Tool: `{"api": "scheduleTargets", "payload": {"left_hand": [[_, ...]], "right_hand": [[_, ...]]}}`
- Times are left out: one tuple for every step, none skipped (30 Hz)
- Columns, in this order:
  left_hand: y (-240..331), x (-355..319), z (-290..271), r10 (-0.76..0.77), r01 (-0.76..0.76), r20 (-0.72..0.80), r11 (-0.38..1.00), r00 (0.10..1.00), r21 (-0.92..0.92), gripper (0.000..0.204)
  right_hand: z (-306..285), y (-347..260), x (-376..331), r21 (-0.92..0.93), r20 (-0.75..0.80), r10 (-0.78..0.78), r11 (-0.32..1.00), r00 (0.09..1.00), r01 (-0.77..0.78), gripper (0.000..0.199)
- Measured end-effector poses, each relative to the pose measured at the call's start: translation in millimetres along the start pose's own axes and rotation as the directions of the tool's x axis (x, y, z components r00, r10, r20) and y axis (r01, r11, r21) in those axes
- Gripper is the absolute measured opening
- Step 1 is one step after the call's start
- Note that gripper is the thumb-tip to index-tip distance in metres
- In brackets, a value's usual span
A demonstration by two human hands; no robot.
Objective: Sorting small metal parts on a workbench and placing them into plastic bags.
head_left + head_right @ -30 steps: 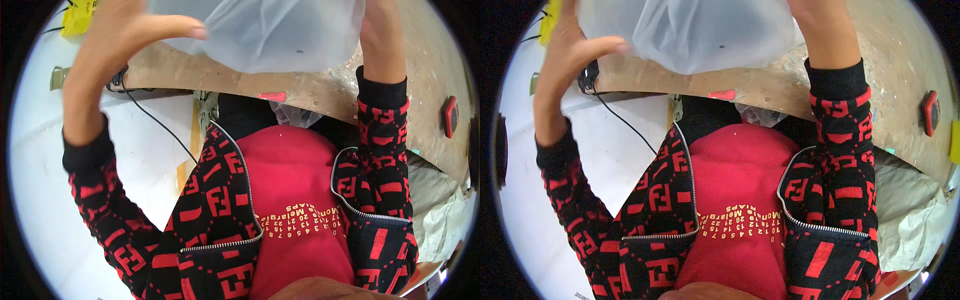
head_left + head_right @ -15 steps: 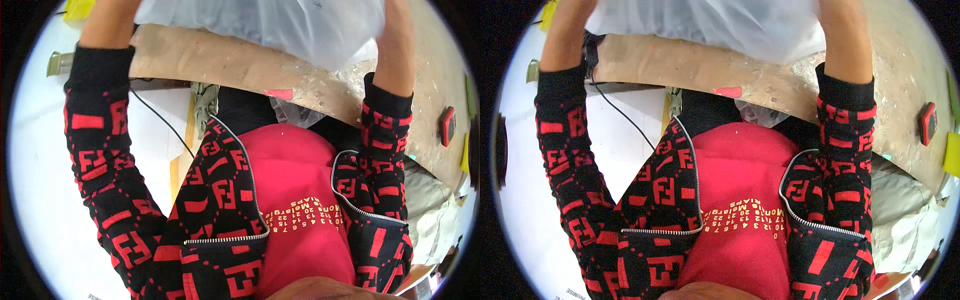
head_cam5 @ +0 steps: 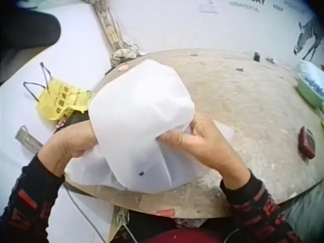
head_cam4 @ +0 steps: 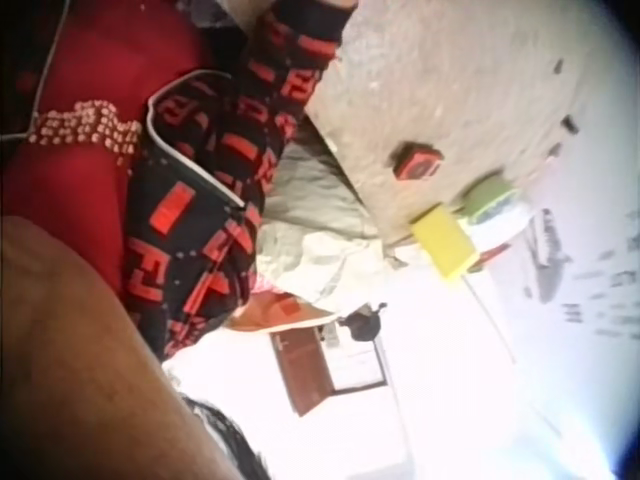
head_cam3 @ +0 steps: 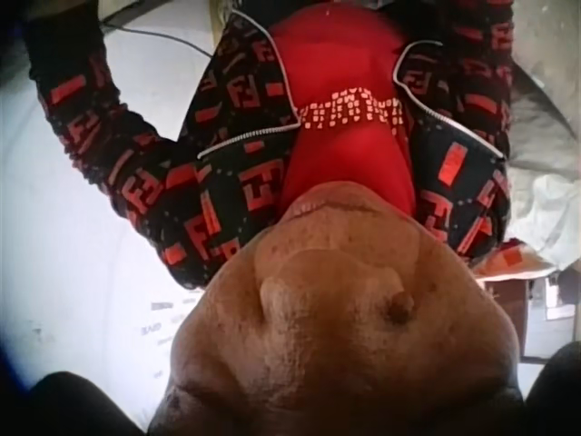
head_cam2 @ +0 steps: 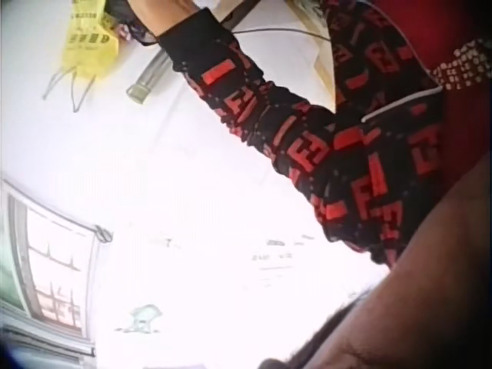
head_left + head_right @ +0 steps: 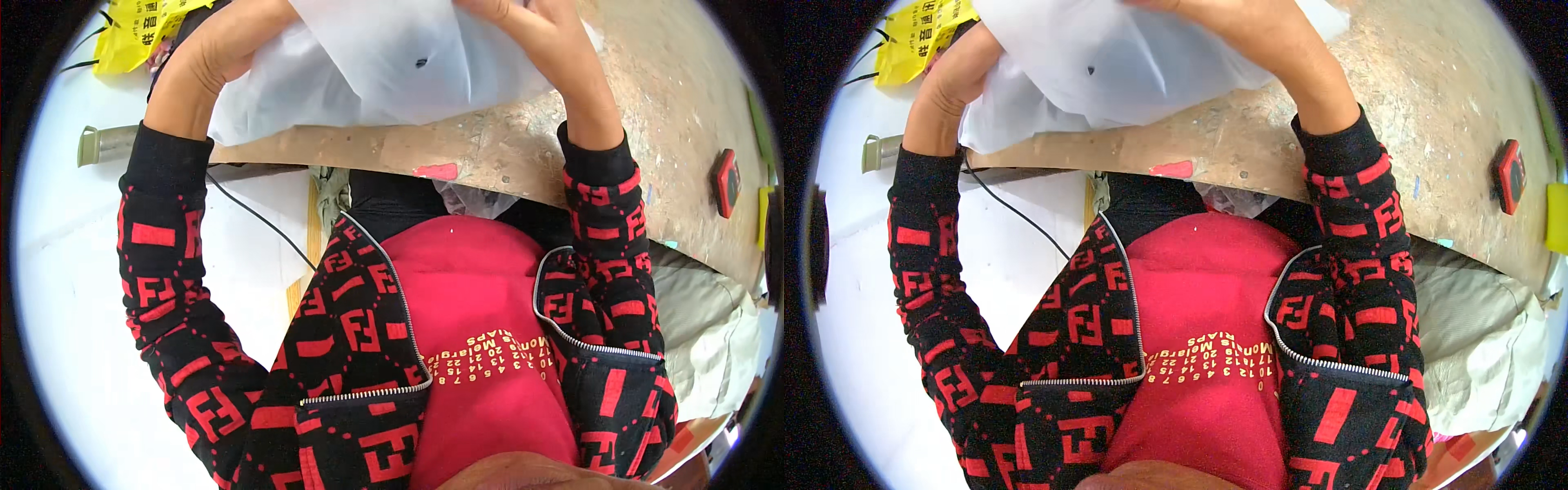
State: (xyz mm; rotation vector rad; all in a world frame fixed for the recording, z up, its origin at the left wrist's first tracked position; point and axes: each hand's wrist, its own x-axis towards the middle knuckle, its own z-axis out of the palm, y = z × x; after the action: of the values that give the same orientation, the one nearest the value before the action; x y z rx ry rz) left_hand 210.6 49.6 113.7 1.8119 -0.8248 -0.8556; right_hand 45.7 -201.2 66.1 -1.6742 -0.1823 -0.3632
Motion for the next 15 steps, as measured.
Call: {"api": "scheduleTargets", "payload": {"left_hand": [[5.1,-2.1,1.9,-0.008,0.000,0.052,0.990,0.999,0.138,0.054],[11.6,-3.8,2.3,-0.011,0.004,0.048,0.990,0.999,0.139,0.054],[20.3,-5.0,0.8,0.152,-0.133,-0.003,0.872,0.988,0.471,0.059],[31.9,-5.9,6.3,0.319,-0.220,0.011,0.628,0.948,0.746,0.064],[45.1,-10.1,20.9,0.320,-0.224,0.015,0.627,0.947,0.746,0.064],[56.8,-11.8,44.6,0.329,-0.158,-0.253,0.838,0.910,0.523,0.074],[74.4,-12.9,67.4,0.255,-0.156,-0.480,0.959,0.839,0.238,0.083],[75.6,-24.3,75.8,0.339,-0.222,-0.432,0.928,0.836,0.300,0.098],[60.5,-18.6,74.4,0.341,-0.226,-0.429,0.928,0.836,0.296,0.098],[32.3,-10.7,70.4,0.596,-0.424,-0.339,0.780,0.728,0.461,0.098],[6.8,-5.4,65.0,0.798,-0.571,-0.207,0.561,0.567,0.599,0.097],[-5.2,3.0,63.5,0.930,-0.678,-0.030,0.290,0.367,0.675,0.097],[6.5,3.0,66.4,0.930,-0.679,-0.026,0.287,0.367,0.676,0.097],[20.2,2.6,71.9,0.704,-0.443,-0.117,0.558,0.701,0.702,0.088],[26.6,3.0,74.9,0.358,-0.118,-0.214,0.713,0.909,0.691,0.080]], "right_hand": [[5.0,-2.3,2.2,0.086,0.025,-0.030,0.996,0.999,0.028,0.060],[7.8,-7.8,3.2,0.091,0.028,-0.031,0.995,0.999,0.029,0.060],[10.4,-15.7,4.5,0.082,-0.007,0.205,0.976,0.979,-0.204,0.050],[14.0,-22.5,6.2,0.079,-0.047,0.431,0.901,0.901,-0.427,0.042],[11.4,-18.2,7.5,0.080,-0.051,0.431,0.901,0.901,-0.427,0.042],[1.4,-4.1,7.2,0.261,-0.071,0.385,0.898,0.920,-0.355,0.040],[-16.4,1.7,2.8,0.423,-0.123,0.327,0.871,0.937,-0.249,0.039],[-19.2,24.3,7.1,0.433,-0.112,0.327,0.866,0.939,-0.250,0.039],[-26.3,44.5,8.0,0.285,-0.116,0.313,0.920,0.943,-0.271,0.038],[-26.9,53.6,9.1,0.132,-0.106,0.294,0.951,0.950,-0.280,0.038],[-20.6,50.7,10.7,0.132,-0.090,0.285,0.953,0.954,-0.273,0.038],[-17.6,47.7,8.9,0.127,-0.005,0.294,0.948,0.956,-0.291,0.038],[-12.7,40.8,6.2,0.127,0.084,0.298,0.943,0.951,-0.307,0.038],[-8.5,19.1,6.9,-0.017,0.176,0.375,0.925,0.910,-0.379,0.040],[-3.3,15.5,4.3,-0.015,0.177,0.380,0.923,0.908,-0.384,0.040]]}}
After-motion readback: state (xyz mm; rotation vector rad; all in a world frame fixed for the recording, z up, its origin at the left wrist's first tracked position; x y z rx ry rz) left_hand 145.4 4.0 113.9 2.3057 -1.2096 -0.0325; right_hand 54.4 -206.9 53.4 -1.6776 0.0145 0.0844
